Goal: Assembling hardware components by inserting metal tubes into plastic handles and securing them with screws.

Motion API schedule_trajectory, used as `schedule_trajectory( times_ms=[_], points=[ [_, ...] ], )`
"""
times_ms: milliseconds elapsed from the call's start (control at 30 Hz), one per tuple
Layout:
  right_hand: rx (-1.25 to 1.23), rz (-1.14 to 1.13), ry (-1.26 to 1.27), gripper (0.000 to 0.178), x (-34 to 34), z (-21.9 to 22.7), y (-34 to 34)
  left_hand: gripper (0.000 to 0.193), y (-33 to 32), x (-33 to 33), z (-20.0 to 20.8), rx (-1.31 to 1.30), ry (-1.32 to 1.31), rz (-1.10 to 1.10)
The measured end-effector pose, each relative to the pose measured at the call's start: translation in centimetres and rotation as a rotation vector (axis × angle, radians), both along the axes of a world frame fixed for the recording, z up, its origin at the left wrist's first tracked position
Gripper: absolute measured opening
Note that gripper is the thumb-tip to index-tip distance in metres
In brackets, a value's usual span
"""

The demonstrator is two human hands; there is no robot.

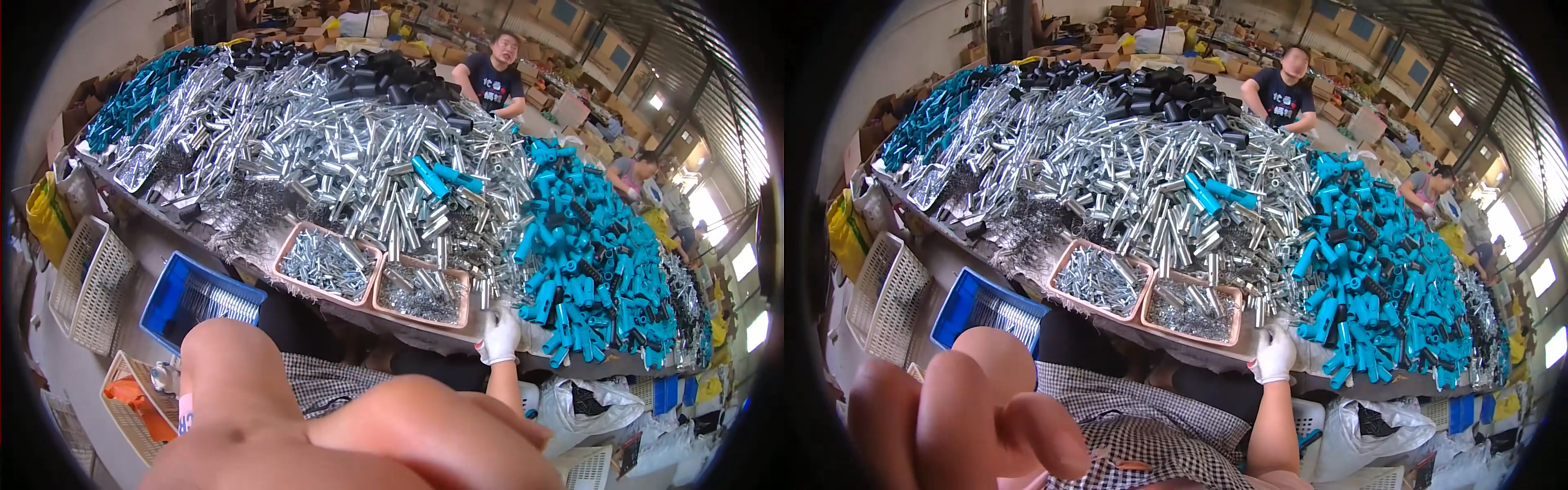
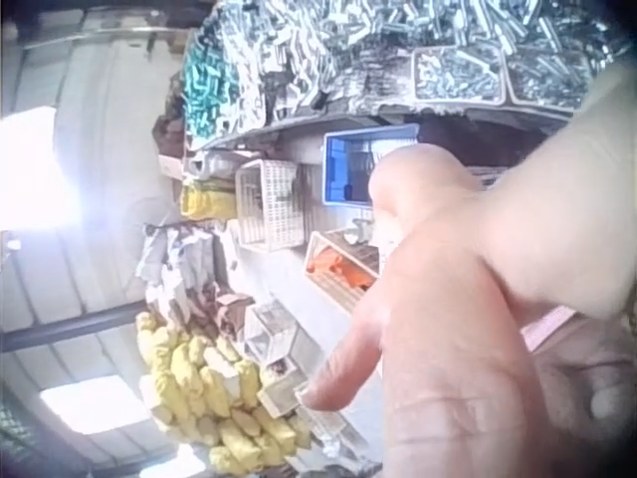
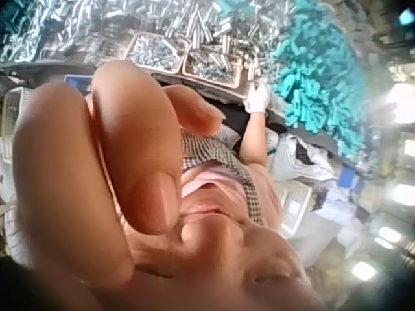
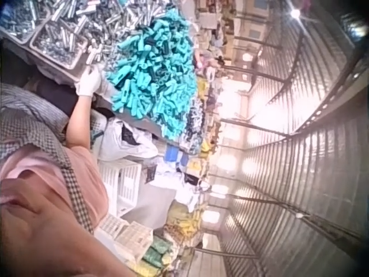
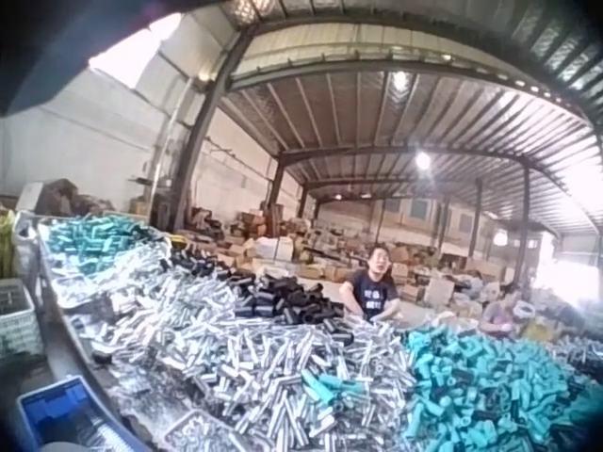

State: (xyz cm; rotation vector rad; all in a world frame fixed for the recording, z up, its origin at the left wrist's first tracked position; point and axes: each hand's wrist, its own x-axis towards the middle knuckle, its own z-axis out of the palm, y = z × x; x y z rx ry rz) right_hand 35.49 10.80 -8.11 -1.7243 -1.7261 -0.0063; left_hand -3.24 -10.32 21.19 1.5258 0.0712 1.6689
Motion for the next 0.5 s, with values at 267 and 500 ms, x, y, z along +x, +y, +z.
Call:
schedule_trajectory(
  times_ms=[267, 500],
  points=[
    [0.027, -0.001, -0.047, 0.015, -1.0, 1.0, -0.6, 0.035, 2.0, 0.8, 3.8, -0.057, -0.020, 0.025],
    [-0.012, 0.011, 0.014, 0.015, -0.8, 0.3, 0.0, 0.028, 0.7, 0.6, 3.8, -0.150, -0.041, 0.035]
  ],
)
